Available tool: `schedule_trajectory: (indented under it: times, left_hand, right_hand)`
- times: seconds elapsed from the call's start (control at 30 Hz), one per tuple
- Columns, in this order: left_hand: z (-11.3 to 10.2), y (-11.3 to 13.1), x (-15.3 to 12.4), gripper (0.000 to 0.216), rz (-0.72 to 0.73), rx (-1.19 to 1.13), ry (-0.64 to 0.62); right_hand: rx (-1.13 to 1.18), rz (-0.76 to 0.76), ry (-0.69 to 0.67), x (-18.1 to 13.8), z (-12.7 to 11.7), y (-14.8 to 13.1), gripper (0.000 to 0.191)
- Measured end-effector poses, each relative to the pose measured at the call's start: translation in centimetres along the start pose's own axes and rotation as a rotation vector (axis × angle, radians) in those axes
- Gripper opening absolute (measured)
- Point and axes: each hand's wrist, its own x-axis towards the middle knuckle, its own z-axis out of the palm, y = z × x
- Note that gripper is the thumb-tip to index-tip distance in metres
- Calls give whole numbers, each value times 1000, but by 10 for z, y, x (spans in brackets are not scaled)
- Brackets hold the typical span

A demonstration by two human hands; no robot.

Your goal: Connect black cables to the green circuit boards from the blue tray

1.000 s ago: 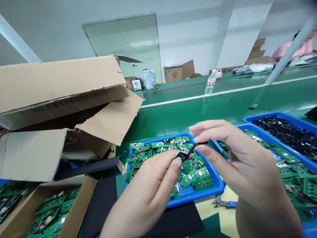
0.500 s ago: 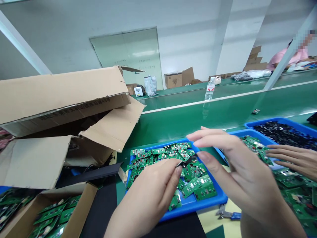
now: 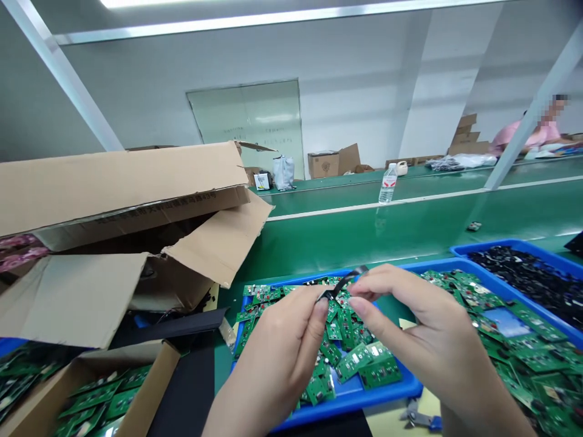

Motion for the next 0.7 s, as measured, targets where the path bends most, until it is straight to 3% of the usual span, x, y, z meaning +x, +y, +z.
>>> schedule_trajectory:
  times: [0.2,0.5,0.7]
  left_hand:
    - [2,0,0,31,47,21,-90]
    - [16,-4,6,35,27,188,-24]
    - [22,-9,9,39,-15,164,-5]
  right_hand:
    - [3,-20,40,3,4,-4,13]
    - [-60,-40,86,4,13,0,17]
    - [-21,-33,-5,4,12,4,17]
